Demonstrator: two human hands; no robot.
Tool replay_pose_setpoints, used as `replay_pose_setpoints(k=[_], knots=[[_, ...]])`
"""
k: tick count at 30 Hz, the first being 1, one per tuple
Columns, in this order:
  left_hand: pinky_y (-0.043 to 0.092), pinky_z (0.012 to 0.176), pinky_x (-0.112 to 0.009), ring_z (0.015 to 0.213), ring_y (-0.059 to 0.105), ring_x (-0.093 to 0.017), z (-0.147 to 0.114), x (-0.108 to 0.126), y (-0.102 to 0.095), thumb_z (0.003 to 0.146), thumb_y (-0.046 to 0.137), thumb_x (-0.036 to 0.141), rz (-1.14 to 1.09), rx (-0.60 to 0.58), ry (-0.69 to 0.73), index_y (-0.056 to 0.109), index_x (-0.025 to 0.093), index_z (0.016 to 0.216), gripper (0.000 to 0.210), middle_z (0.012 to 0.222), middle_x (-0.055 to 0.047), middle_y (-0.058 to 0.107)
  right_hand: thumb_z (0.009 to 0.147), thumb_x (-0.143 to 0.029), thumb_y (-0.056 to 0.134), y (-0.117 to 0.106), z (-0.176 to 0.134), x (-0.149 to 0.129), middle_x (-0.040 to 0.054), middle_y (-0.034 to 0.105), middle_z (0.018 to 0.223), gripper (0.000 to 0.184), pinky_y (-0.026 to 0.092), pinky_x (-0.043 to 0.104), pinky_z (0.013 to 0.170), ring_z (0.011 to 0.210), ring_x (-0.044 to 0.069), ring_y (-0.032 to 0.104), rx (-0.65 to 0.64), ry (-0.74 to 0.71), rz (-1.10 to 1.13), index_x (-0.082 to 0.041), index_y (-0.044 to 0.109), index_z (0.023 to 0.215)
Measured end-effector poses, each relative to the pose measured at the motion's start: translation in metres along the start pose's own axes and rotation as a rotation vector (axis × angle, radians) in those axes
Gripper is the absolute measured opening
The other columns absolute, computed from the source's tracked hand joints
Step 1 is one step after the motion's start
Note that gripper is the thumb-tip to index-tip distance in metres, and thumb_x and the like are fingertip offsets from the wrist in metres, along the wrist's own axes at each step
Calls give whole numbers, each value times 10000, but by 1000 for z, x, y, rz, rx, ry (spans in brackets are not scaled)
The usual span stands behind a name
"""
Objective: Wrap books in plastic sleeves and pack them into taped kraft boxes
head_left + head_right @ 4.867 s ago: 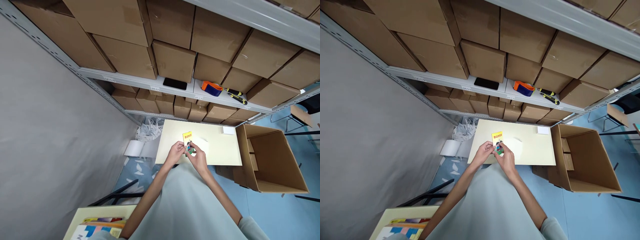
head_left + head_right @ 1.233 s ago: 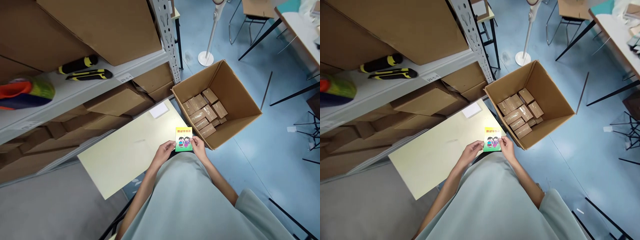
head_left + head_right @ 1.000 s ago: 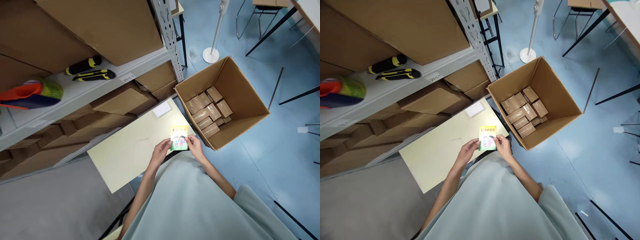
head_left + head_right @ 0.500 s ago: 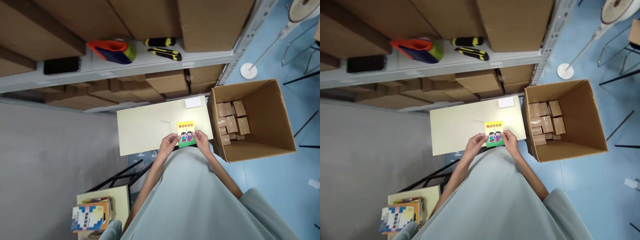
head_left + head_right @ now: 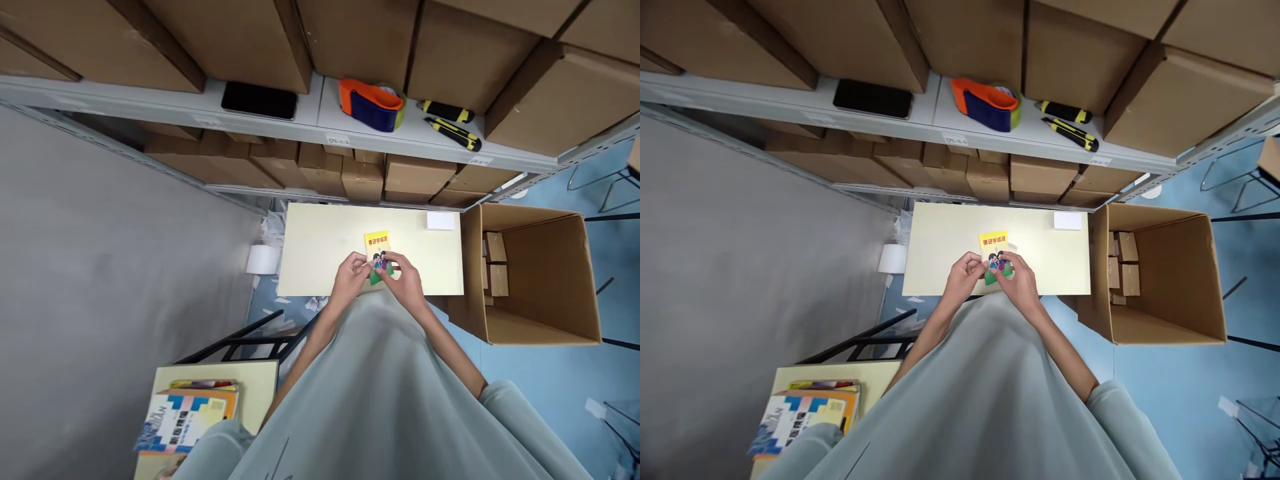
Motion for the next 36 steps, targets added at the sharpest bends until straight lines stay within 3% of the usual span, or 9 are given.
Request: replay_pose_setpoints(k=[5,7,11,14,16,20,25,30,36], knots=[[649,875,-382,1160,736,-279,4,16,-47,936,634,736,27,-185,80,724,199,1033,553,1477,-165,692,908,-482,756,63,7,-13,73,798,1208,383,654,437,932,1065,266,757,51,91,92,-259,738,1219],[654,883,-388,1194,724,-286,10,19,-65,959,618,707,34,-192,91,744,200,1103,542,1487,-163,686,926,-527,716,72,10,-15,73,815,1083,348,649,431,916,983,266,771,80,129,176,-239,747,1119],[611,1012,-410,1250,703,-284,28,15,-98,900,733,622,104,-28,112,731,204,1211,522,1372,-151,742,890,-608,747,76,9,-23,78,826,1038,443,640,421,904,943,276,780,67,202,381,-217,746,1097],[593,1052,-431,1221,723,-293,36,13,-108,840,795,607,83,-110,44,737,195,1212,557,1311,-149,770,878,-606,780,78,7,-28,76,833,1058,460,633,415,901,965,281,781,61,235,450,-215,747,1117],[601,1034,-439,1148,752,-294,37,15,-108,815,815,612,41,-168,-2,747,187,1149,545,1203,-137,802,874,-601,794,80,8,-27,77,834,1063,457,631,420,903,966,282,782,49,246,476,-215,747,1113],[641,874,-417,964,783,-274,35,21,-101,781,833,634,-30,-128,-17,693,193,973,501,1038,-107,807,863,-634,791,81,20,-16,94,828,1092,504,627,439,931,999,285,780,41,230,415,-216,735,1140],[651,814,-405,907,804,-266,34,21,-86,778,822,653,-41,-1,31,617,213,931,509,1068,-107,812,876,-587,795,66,33,-15,156,726,1393,534,582,495,1071,1224,299,710,226,80,80,-229,714,1265],[657,896,-427,1071,801,-305,24,22,-63,813,819,558,-8,90,85,691,207,982,410,1146,-131,825,930,-573,766,70,32,-29,111,756,1342,471,613,436,1035,1232,284,730,-18,67,176,-262,719,1281],[637,981,-417,1078,776,-252,6,33,-43,945,698,435,134,47,217,792,220,1154,315,1257,-107,809,918,-638,741,68,36,-23,101,818,1166,502,622,421,975,1058,282,777,-29,135,346,-227,709,1204]])
Point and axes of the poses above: each hand's wrist, its own z-axis towards the middle knuckle, its own y-axis out of the palm, x = y × z, the point moved 2 cm from there along z, towards the middle knuckle
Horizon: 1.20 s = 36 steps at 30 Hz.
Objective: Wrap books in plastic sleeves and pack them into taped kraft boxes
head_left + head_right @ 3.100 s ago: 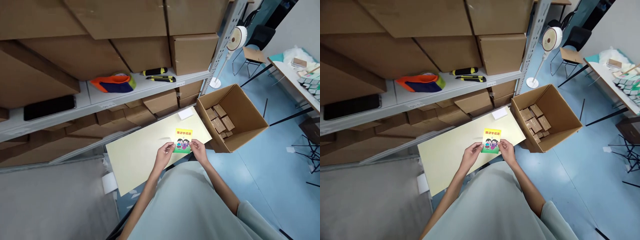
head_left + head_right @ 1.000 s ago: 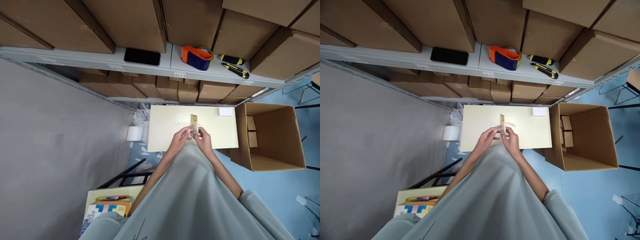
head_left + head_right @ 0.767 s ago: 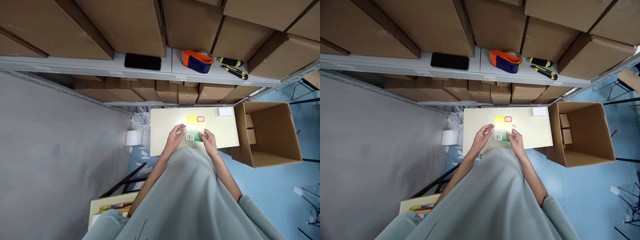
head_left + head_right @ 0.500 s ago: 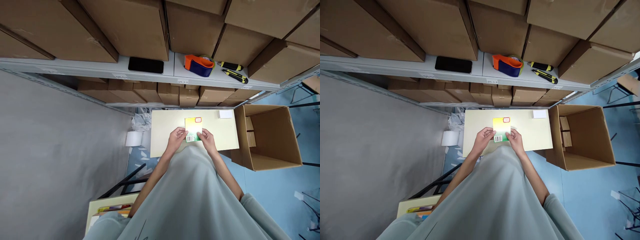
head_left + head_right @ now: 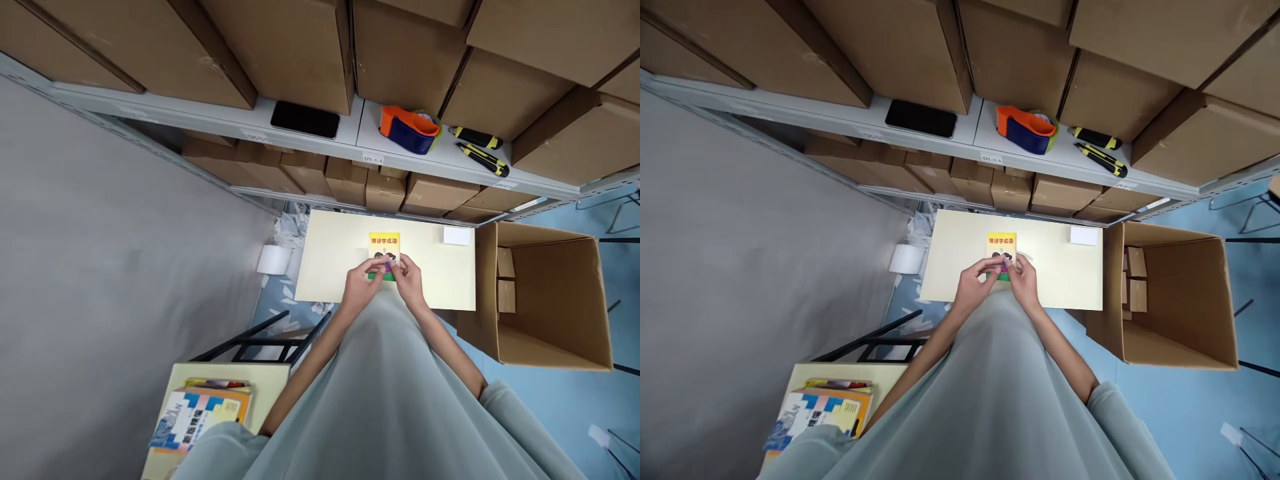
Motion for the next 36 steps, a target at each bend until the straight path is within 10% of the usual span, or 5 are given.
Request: replay_pose_setpoints(k=[6,16,21,30,36], knots=[[603,999,-410,1089,726,-250,5,-20,-21,885,762,461,110,281,-58,750,217,1221,415,1305,-124,762,903,-646,749,-14,3,2,98,825,1141,510,642,413,878,990,290,791,-73,79,85,-232,713,1198],[615,955,-388,1053,764,-253,-3,-79,-47,767,842,456,-143,166,-336,757,164,1247,568,1211,-130,781,859,-605,775,3,14,34,94,811,1215,569,642,384,830,1023,281,791,-202,254,59,-224,665,1267],[612,1011,-431,1202,741,-306,-3,-110,-86,791,793,398,-159,293,-391,747,156,1289,555,1325,-167,761,814,-531,802,35,24,73,57,809,1086,630,579,298,596,697,211,798,-333,435,-19,-230,601,1329],[658,955,-431,1158,756,-291,32,-178,-164,800,669,262,-51,297,-404,742,151,1259,479,1355,-150,765,888,-212,800,120,68,117,0,768,808,203,636,265,717,711,182,810,-296,614,-13,-194,693,1060],[631,1046,-452,1160,761,-288,82,-208,-207,755,623,106,16,318,-321,755,170,1226,493,1326,-117,783,869,-49,698,165,112,142,-22,756,765,230,646,260,731,679,158,792,-254,591,-41,-182,708,1057]])
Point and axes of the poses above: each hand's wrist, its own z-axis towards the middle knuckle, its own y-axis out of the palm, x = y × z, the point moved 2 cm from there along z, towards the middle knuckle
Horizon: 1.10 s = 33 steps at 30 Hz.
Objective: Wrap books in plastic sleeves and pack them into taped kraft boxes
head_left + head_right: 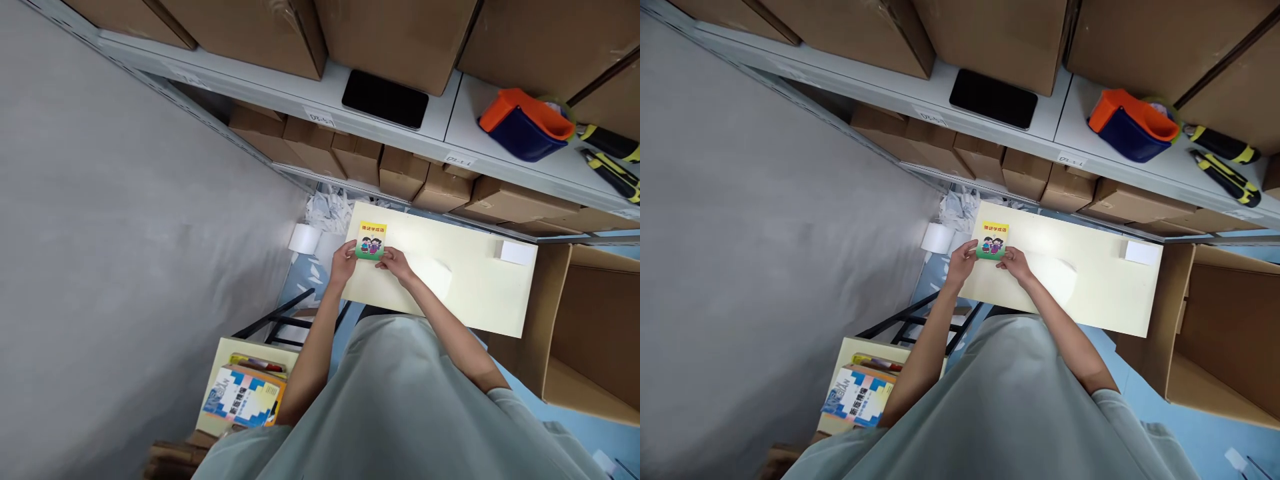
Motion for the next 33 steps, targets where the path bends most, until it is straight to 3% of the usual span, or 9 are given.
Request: replay_pose_setpoints(k=[7,9,13,16,19,23,26,29,33], knots=[[628,1050,-419,1134,763,-256,64,-14,-3,794,585,42,44,43,89,754,168,1205,462,1233,-107,806,813,-101,749,15,63,8,-25,741,780,288,688,327,827,752,176,795,68,-115,36,-193,721,1084],[635,1021,-414,1106,766,-248,73,-21,-4,805,585,43,64,85,85,746,166,1217,460,1240,-118,797,795,-113,759,14,76,16,2,777,879,349,689,358,879,804,184,800,96,-119,56,-199,719,1131],[633,990,-417,1054,766,-243,73,-37,-5,804,582,48,122,125,33,736,168,1218,458,1258,-142,778,760,-171,750,0,85,37,59,796,1105,379,681,403,876,781,178,774,270,-85,-57,-212,710,1135],[628,977,-423,1049,752,-254,59,-49,-6,812,601,79,196,133,-2,733,186,1197,421,1239,-142,775,755,-246,737,-28,71,56,63,795,1125,328,663,417,887,812,188,757,345,-88,-111,-223,711,1081],[610,1002,-448,1086,723,-279,38,-61,-9,817,669,150,310,145,13,725,210,1205,396,1256,-143,749,791,-349,690,-73,38,74,42,801,1059,312,645,403,881,861,206,745,424,-158,-171,-238,707,1083],[553,1090,-495,1062,693,-289,12,-74,-16,818,731,236,521,202,100,699,231,1252,435,1220,-126,713,845,-449,613,-149,-20,98,83,802,1042,358,612,380,849,843,217,720,696,-232,-314,-212,693,1101],[520,1127,-495,1076,687,-297,0,-82,-23,847,723,280,660,247,51,688,196,1256,419,1190,-137,696,848,-480,629,-194,-56,117,127,790,1070,401,582,373,839,825,223,708,873,-143,-423,-179,682,1108],[503,1140,-511,1141,683,-330,-6,-85,-29,888,690,323,777,259,-48,701,139,1214,374,1206,-182,700,828,-468,688,-214,-75,133,139,772,1074,396,558,372,843,830,236,708,923,-3,-502,-165,680,1082],[532,1083,-519,1093,711,-345,-8,-80,-33,916,660,366,879,227,-134,737,145,1070,280,1083,-169,752,891,-430,658,-208,-73,140,118,755,1028,277,534,376,883,886,256,695,916,54,-565,-181,683,1011]])
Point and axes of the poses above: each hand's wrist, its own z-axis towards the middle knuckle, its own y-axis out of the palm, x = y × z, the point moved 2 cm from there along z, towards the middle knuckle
